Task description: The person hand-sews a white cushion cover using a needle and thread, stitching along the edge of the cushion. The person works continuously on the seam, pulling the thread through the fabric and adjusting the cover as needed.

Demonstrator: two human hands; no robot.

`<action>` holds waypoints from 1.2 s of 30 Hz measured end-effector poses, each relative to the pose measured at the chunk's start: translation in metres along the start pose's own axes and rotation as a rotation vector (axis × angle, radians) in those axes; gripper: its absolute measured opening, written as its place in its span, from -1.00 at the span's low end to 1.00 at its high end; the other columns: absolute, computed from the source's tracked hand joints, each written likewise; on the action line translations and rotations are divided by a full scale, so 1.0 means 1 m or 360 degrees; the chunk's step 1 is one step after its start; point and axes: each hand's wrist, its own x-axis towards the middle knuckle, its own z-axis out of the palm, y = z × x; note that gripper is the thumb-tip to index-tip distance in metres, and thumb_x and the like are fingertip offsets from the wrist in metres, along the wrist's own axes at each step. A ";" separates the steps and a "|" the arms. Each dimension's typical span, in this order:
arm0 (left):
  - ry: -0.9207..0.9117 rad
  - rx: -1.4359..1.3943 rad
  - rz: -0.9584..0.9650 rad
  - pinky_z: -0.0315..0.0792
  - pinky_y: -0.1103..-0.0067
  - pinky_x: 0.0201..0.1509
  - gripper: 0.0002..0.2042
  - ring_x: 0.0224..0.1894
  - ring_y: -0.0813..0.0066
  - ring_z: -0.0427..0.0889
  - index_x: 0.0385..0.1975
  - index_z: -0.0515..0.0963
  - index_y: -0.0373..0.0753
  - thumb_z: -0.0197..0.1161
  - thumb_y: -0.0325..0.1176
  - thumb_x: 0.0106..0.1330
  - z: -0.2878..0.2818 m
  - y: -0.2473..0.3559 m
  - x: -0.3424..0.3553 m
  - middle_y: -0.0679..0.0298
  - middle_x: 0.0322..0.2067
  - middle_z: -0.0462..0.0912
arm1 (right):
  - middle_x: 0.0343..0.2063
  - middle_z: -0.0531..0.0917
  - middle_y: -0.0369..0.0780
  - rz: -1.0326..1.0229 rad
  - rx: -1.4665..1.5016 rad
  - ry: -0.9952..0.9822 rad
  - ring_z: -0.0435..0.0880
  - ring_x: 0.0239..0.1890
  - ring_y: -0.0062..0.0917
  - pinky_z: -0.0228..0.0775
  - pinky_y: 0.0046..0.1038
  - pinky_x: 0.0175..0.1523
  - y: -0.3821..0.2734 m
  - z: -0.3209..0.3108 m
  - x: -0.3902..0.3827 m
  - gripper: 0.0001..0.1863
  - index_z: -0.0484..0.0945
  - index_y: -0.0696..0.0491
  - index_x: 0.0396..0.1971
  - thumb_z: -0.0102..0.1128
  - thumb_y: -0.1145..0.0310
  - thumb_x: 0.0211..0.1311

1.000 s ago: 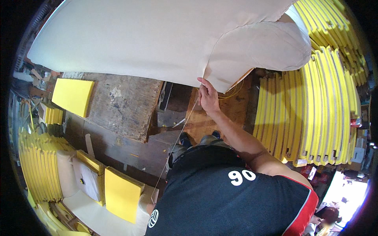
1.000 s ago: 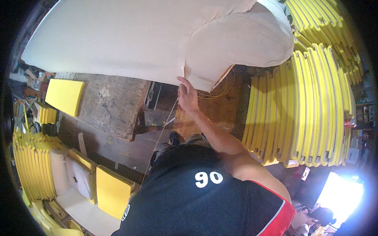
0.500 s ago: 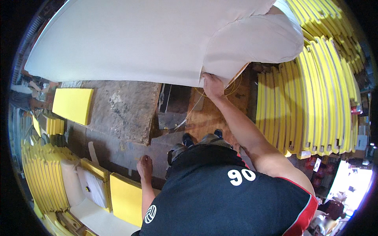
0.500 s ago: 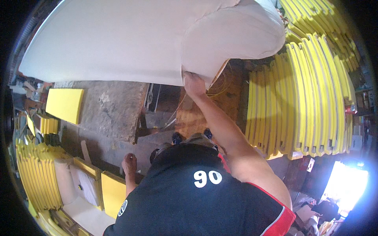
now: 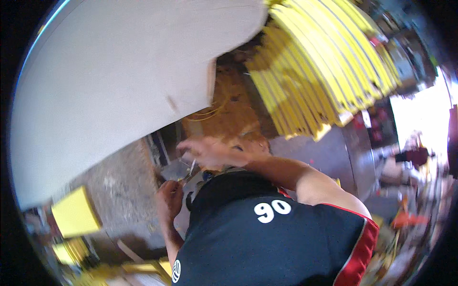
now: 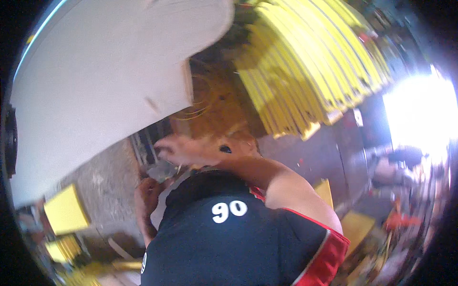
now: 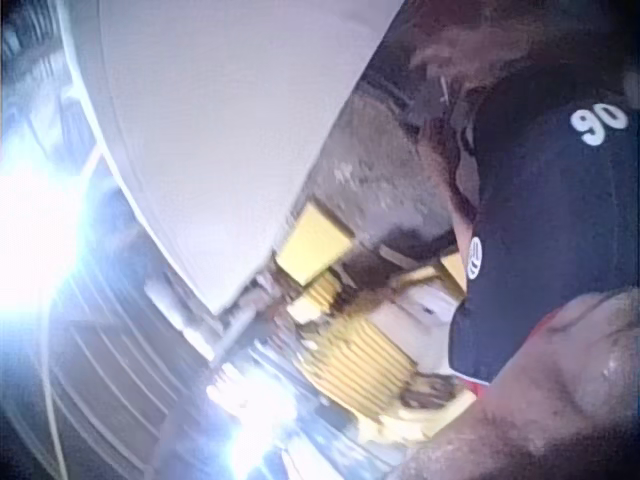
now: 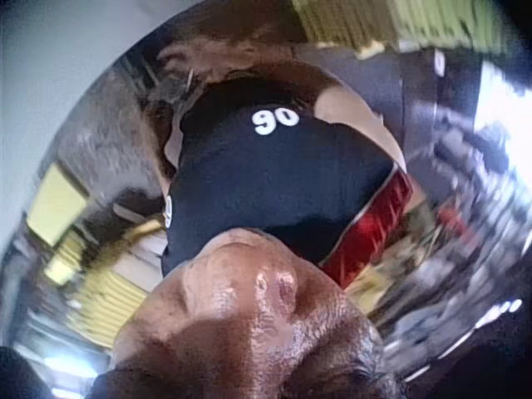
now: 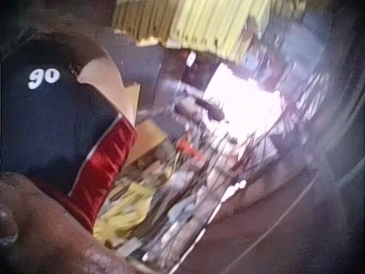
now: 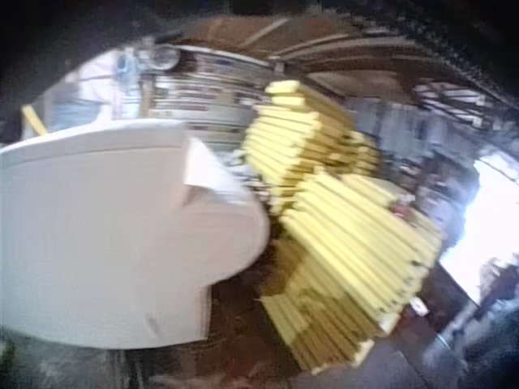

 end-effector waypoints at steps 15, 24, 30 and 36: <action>0.0069 -0.1540 0.0263 0.44 0.43 0.16 -0.78 0.10 0.29 0.58 0.01 0.54 -0.35 0.17 -0.38 0.49 0.013 0.029 0.082 0.11 0.01 0.60 | -0.25 0.71 -0.11 0.0017 0.0468 0.0267 0.74 -0.16 -0.34 0.55 -0.33 -0.09 -0.066 -0.027 -0.028 -0.85 0.62 0.14 -0.10 0.17 0.41 0.46; -0.0627 -0.0373 0.0585 0.47 0.33 0.20 -0.87 -0.30 0.15 0.74 -0.19 0.65 -0.24 0.28 -0.35 0.39 0.070 -0.026 0.092 0.09 -0.32 0.75 | -0.37 0.65 -0.39 0.0453 0.0175 0.1317 0.58 -0.36 -0.73 0.45 -0.61 -0.23 -0.146 -0.160 -0.032 -0.80 0.68 0.02 -0.02 0.19 0.33 0.49; -0.0265 -0.0073 0.0328 0.50 0.26 0.16 -0.92 -0.15 0.03 0.71 -0.23 0.64 -0.27 0.28 -0.44 0.36 0.071 -0.082 0.055 0.03 -0.32 0.73 | -0.57 0.47 -0.44 -0.0142 0.0337 0.1789 0.27 -0.59 -0.84 0.02 -0.69 -0.53 -0.121 -0.230 -0.070 -0.78 0.65 0.10 -0.03 0.12 0.33 0.51; -0.0119 -0.0148 0.0528 0.49 0.25 0.22 -0.81 0.04 0.01 0.70 -0.06 0.64 -0.24 0.28 -0.45 0.37 0.082 -0.075 0.037 0.00 -0.11 0.73 | -0.47 0.63 -0.34 0.0405 -0.0159 0.1693 0.58 -0.43 -0.69 0.46 -0.51 -0.29 -0.096 -0.207 -0.085 -0.75 0.66 -0.02 0.04 0.20 0.35 0.42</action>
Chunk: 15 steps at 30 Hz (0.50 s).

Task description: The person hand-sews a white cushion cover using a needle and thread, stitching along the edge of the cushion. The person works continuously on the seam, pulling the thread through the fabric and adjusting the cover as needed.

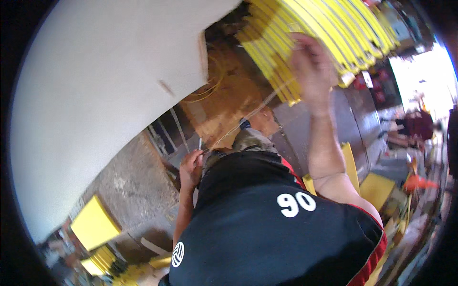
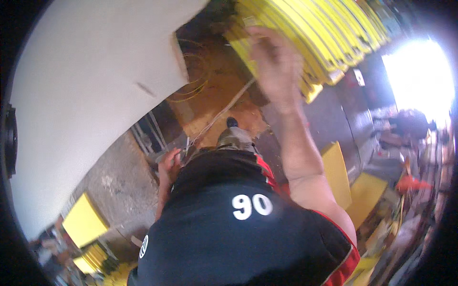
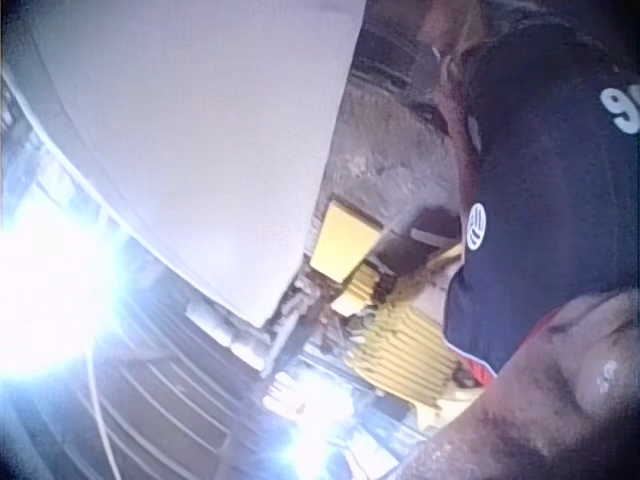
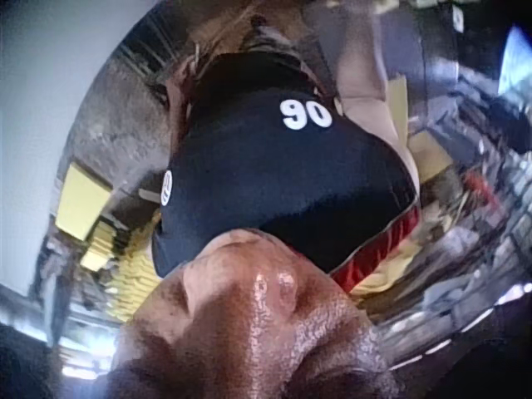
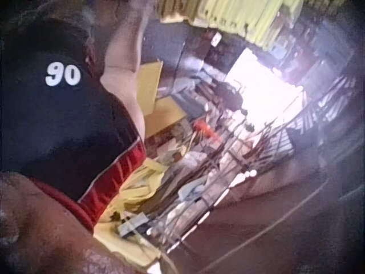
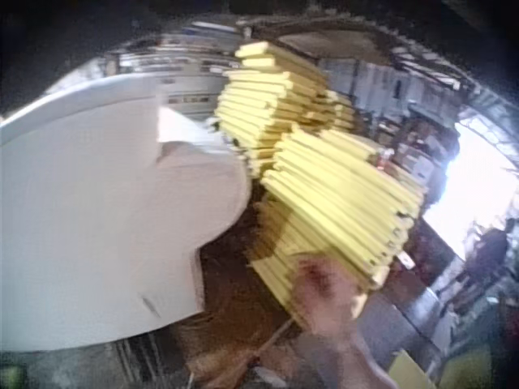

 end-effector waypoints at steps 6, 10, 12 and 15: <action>0.0022 0.0307 0.0108 0.45 0.15 0.27 -0.82 0.11 0.12 0.67 -0.04 0.63 -0.26 0.21 -0.43 0.45 -0.019 0.022 0.018 0.08 -0.07 0.74 | -0.32 0.70 -0.27 -0.0128 0.0339 -0.0511 0.71 -0.29 -0.52 0.57 -0.48 -0.18 0.055 0.072 -0.075 -0.81 0.65 0.07 -0.06 0.24 0.38 0.40; 0.0354 -0.0060 -0.0093 0.54 0.24 0.11 -0.82 0.01 0.11 0.71 -0.06 0.62 -0.30 0.17 -0.36 0.52 -0.017 0.000 0.031 0.05 -0.11 0.73 | -0.17 0.77 -0.11 0.0164 0.0277 -0.1129 0.79 -0.16 -0.33 0.60 -0.33 -0.08 0.062 0.078 -0.115 -0.74 0.66 0.09 -0.02 0.26 0.33 0.37; 0.0363 -0.0169 -0.0401 0.59 0.29 0.00 -0.80 -0.05 0.09 0.72 -0.08 0.61 -0.33 0.15 -0.32 0.55 -0.011 -0.006 0.042 0.04 -0.14 0.72 | -0.17 0.78 -0.11 0.0162 0.0197 -0.1230 0.79 -0.15 -0.30 0.61 -0.33 -0.05 0.068 0.073 -0.125 -0.71 0.65 0.08 0.02 0.25 0.32 0.37; -0.0018 0.0172 -0.0489 0.59 0.31 -0.12 -0.73 -0.19 0.07 0.74 -0.12 0.62 -0.35 0.19 -0.23 0.52 0.009 -0.072 0.048 0.02 -0.25 0.74 | -0.18 0.78 -0.13 0.0089 0.0191 -0.1181 0.79 -0.15 -0.24 0.61 -0.32 -0.04 0.086 0.075 -0.140 -0.69 0.63 0.07 0.06 0.21 0.32 0.38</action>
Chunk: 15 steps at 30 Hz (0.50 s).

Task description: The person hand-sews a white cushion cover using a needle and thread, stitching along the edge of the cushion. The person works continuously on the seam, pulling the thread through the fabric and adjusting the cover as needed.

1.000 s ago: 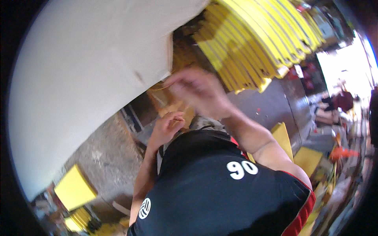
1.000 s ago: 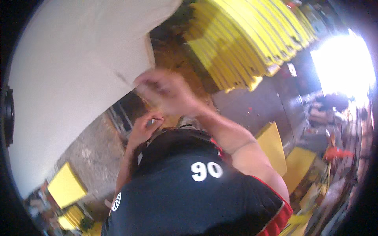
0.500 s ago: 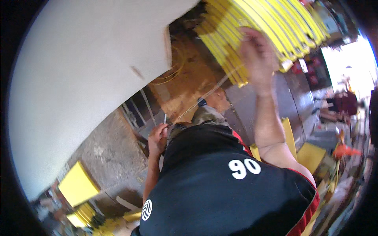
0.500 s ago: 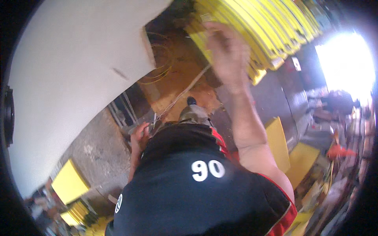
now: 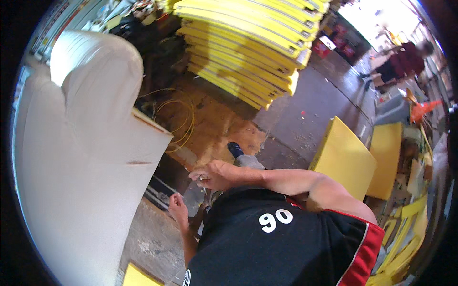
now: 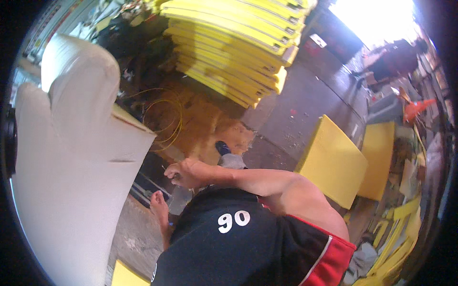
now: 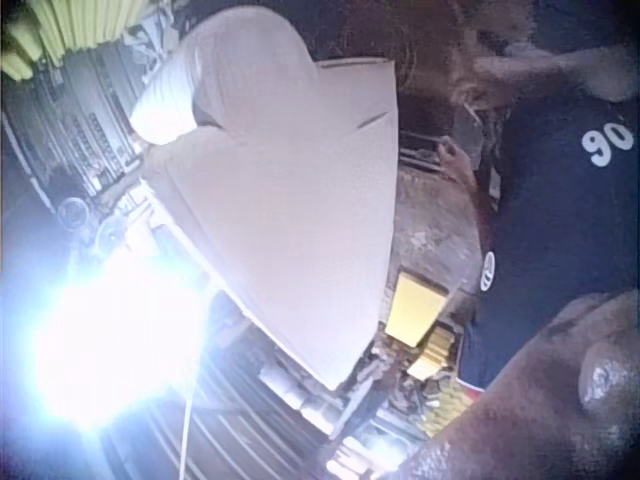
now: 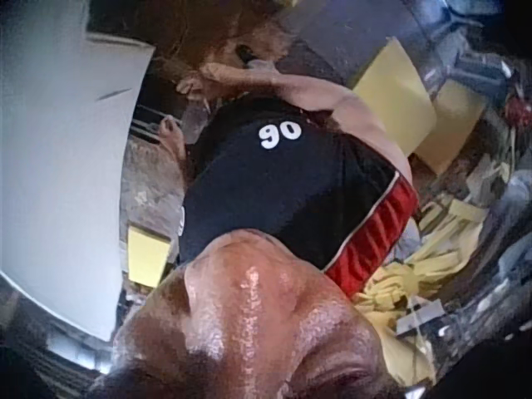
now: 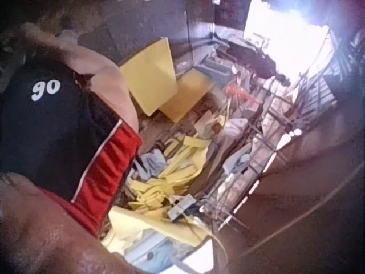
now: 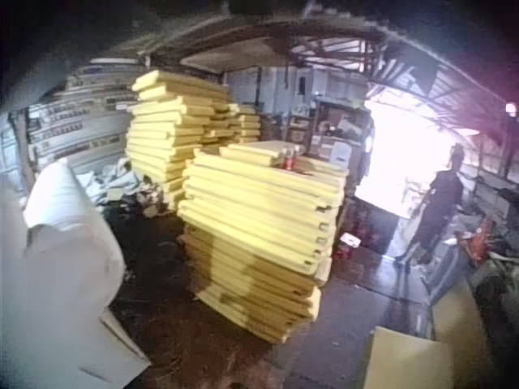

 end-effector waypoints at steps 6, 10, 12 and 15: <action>-0.1043 0.0582 0.0192 0.55 0.22 -0.14 -0.66 -0.27 0.04 0.73 -0.28 0.68 -0.29 0.21 -0.08 0.41 0.066 -0.133 -0.021 -0.01 -0.36 0.72 | -0.32 0.75 -0.07 0.0039 -0.0061 0.0073 0.74 -0.27 -0.15 0.53 -0.23 -0.20 -0.009 -0.024 -0.008 -0.79 0.67 0.05 -0.08 0.21 0.33 0.37; -0.1378 0.0465 0.0060 0.50 0.18 -0.19 -0.64 -0.31 -0.07 0.68 -0.35 0.66 -0.30 0.17 -0.08 0.40 0.074 -0.141 -0.033 -0.05 -0.41 0.67 | -0.31 0.73 -0.06 0.0125 0.0027 0.0242 0.73 -0.24 -0.12 0.52 -0.19 -0.18 -0.003 -0.045 -0.027 -0.80 0.67 0.06 -0.11 0.21 0.33 0.36; -0.1430 0.0644 -0.0033 0.49 0.18 -0.21 -0.64 -0.34 -0.09 0.66 -0.34 0.66 -0.30 0.17 -0.08 0.40 0.080 -0.104 -0.020 -0.05 -0.44 0.65 | -0.29 0.73 -0.06 0.0148 -0.0020 0.0321 0.72 -0.22 -0.10 0.52 -0.17 -0.15 0.007 -0.048 -0.034 -0.80 0.67 0.06 -0.11 0.21 0.34 0.35; -0.1340 0.0579 0.0284 0.50 0.23 -0.23 -0.65 -0.39 -0.02 0.66 -0.31 0.66 -0.32 0.17 -0.10 0.41 0.055 -0.045 0.001 -0.02 -0.48 0.64 | -0.25 0.72 -0.06 0.0294 -0.0093 0.0231 0.70 -0.18 -0.08 0.51 -0.14 -0.09 0.004 -0.065 -0.033 -0.78 0.66 0.08 -0.11 0.19 0.34 0.34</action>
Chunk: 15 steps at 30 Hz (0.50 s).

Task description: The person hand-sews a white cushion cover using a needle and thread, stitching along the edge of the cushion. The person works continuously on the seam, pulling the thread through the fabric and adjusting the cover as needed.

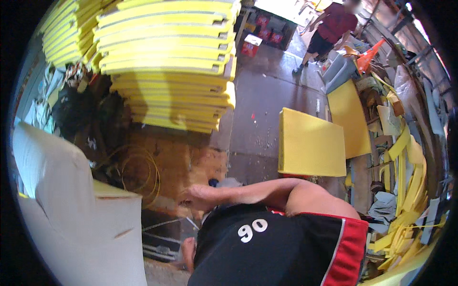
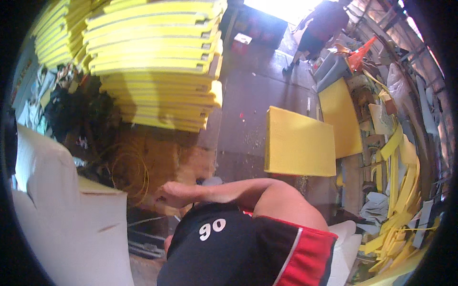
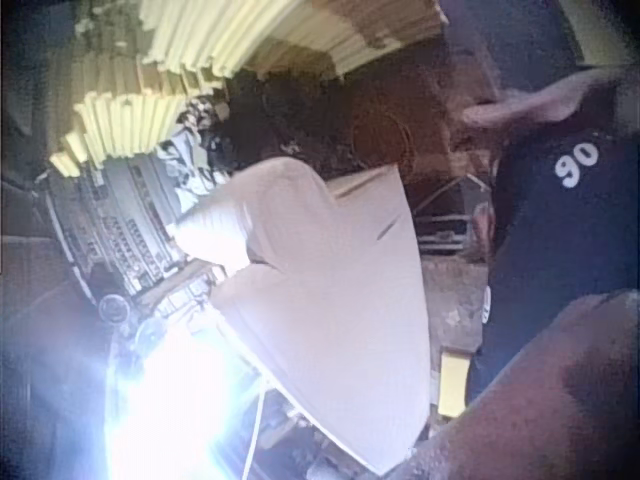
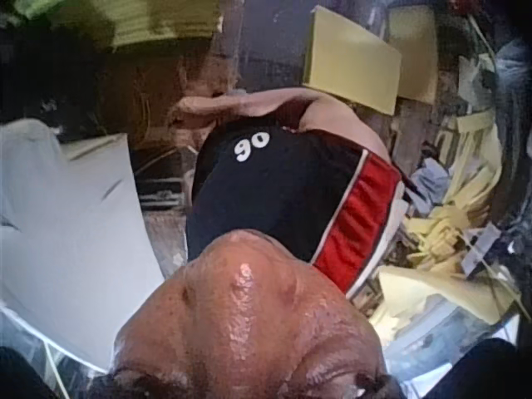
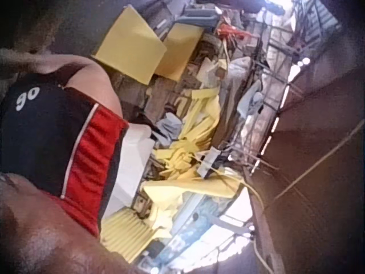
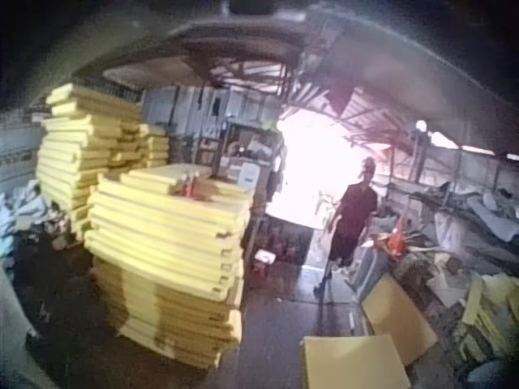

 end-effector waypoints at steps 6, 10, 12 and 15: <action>0.0569 -0.0795 -0.0003 0.54 0.51 0.06 -0.65 -0.04 0.43 0.71 0.02 0.67 -0.28 0.17 -0.13 0.49 -0.144 0.161 -0.010 0.12 -0.16 0.76 | -0.26 0.74 0.00 -0.0521 0.0141 0.0369 0.73 -0.23 -0.07 0.54 -0.18 -0.12 0.019 -0.019 0.041 -0.85 0.63 0.19 -0.28 0.14 0.47 0.25; 0.0876 -0.1483 0.0298 0.57 0.45 0.04 -0.65 -0.01 0.34 0.70 0.08 0.60 -0.39 0.14 -0.22 0.52 -0.174 0.286 0.016 0.06 -0.01 0.71 | -0.30 0.72 -0.02 -0.0296 0.0454 0.0298 0.73 -0.25 -0.15 0.53 -0.24 -0.16 0.014 -0.047 0.046 -0.85 0.59 0.19 -0.16 0.16 0.50 0.32; 0.0853 -0.1610 0.0427 0.58 0.45 0.04 -0.68 0.01 0.34 0.68 0.09 0.58 -0.41 0.11 -0.30 0.53 -0.182 0.323 0.032 0.05 0.01 0.68 | -0.33 0.73 -0.04 -0.0220 0.0592 0.0372 0.74 -0.29 -0.19 0.54 -0.27 -0.18 0.020 -0.051 0.046 -0.88 0.56 0.19 -0.18 0.16 0.50 0.33; 0.0696 -0.1591 0.0548 0.58 0.43 0.09 -0.69 0.03 0.35 0.64 0.14 0.52 -0.38 0.10 -0.34 0.56 -0.181 0.337 0.060 0.12 -0.01 0.62 | -0.34 0.74 -0.05 -0.0179 0.0796 0.0495 0.75 -0.29 -0.22 0.55 -0.27 -0.18 0.032 -0.058 0.038 -0.88 0.54 0.17 -0.19 0.16 0.46 0.36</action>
